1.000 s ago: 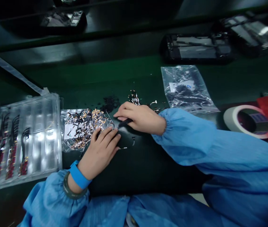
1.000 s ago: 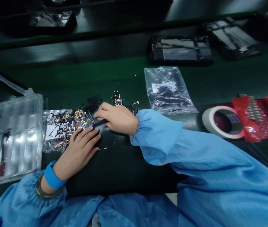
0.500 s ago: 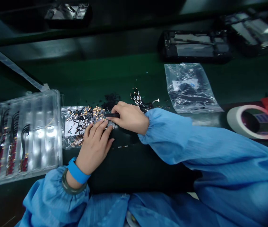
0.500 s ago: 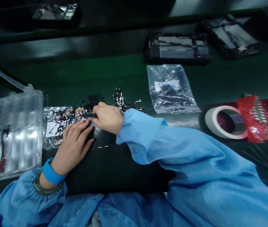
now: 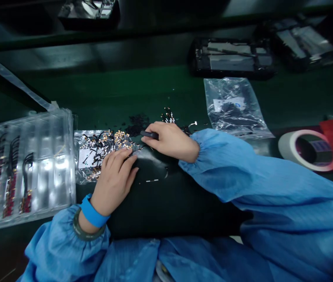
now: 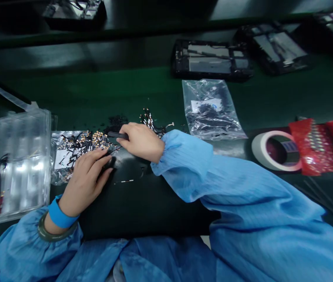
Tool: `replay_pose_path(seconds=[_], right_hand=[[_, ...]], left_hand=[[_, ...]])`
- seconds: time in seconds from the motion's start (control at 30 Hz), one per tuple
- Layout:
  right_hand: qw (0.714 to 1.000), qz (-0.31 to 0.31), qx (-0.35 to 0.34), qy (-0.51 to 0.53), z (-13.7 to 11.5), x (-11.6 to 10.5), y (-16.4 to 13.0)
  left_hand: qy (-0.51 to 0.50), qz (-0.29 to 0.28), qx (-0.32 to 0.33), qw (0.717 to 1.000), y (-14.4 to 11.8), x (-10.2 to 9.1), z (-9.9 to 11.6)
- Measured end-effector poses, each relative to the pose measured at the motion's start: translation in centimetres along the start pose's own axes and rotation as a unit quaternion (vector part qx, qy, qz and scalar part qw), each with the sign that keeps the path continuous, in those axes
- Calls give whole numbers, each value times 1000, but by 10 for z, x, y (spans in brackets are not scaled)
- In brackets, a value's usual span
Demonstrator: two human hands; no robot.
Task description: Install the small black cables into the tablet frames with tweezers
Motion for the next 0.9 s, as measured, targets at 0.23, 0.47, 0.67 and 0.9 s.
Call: replay_pose_path(seconds=[0.23,0.47,0.67,0.9], right_hand=[[981,-53,-166,-82,11,4,-28],[961,20,-237,-140,11,20,-36],[986,-49,-108,114,1,-15,-37],[988,-145,-37,24,7,9,-16]], left_hand=[[-12,5,-17,1000,1,0,-3],[-44,49,-42,997,0,-7,-10],[-90,126,-117,981,-2,-23,-19],[-112,113,-145,977,-3,-19,-22]])
Point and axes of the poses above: each hand's wrist, its own y-axis towards the middle knuckle, its own x-axis out of the palm, z = x × y, the point moved 6 cm from there along y, towards the middle knuckle, and after that the axes turned 2 degrees about -z, right-handed, at the moved point
